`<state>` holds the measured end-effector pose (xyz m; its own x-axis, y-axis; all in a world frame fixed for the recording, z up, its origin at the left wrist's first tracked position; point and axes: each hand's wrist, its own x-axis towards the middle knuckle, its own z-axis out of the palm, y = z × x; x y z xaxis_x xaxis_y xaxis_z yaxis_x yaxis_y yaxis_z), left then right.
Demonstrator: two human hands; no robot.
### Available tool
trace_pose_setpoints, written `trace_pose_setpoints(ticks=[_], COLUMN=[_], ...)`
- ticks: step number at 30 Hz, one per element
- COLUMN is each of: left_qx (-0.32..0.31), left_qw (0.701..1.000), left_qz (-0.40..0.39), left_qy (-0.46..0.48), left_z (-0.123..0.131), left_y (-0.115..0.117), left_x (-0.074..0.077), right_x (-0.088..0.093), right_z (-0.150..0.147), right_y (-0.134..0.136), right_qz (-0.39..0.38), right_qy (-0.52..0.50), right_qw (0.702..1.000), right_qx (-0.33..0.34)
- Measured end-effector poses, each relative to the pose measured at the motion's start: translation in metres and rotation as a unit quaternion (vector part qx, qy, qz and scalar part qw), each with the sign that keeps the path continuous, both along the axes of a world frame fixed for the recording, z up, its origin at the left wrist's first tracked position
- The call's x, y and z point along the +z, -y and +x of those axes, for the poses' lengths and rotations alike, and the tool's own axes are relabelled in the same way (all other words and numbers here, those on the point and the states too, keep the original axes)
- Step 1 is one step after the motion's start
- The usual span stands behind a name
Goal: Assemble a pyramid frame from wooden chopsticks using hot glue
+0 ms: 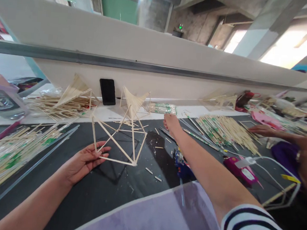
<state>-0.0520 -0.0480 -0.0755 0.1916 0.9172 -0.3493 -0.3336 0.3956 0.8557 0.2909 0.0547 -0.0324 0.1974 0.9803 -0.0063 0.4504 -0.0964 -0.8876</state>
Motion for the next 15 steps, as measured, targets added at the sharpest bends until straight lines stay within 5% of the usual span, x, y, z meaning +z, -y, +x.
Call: trace_pose_setpoints(ticks=[3, 9, 12, 15], left_qx=[-0.008, -0.018, -0.023, -0.016], left_qw=[1.0, 1.0, 1.0, 0.999], left_qz=[0.006, 0.012, 0.019, 0.029], left_qy=[-0.005, -0.006, -0.005, -0.015], left_z=[-0.001, -0.001, 0.0, 0.004], left_y=[0.0, 0.0, 0.002, 0.004], left_x=[-0.002, -0.002, -0.002, -0.002], right_x=[0.009, -0.008, -0.003, 0.013], right_z=[0.0, -0.042, -0.049, -0.041], right_y=[0.006, 0.033, 0.035, 0.042], right_qz=[-0.025, -0.16, -0.091, 0.063], right_qy=[-0.016, 0.034, 0.14, 0.205], right_qw=[0.999, 0.965, 0.976, 0.976], right_qx=[0.023, 0.205, 0.142, 0.037])
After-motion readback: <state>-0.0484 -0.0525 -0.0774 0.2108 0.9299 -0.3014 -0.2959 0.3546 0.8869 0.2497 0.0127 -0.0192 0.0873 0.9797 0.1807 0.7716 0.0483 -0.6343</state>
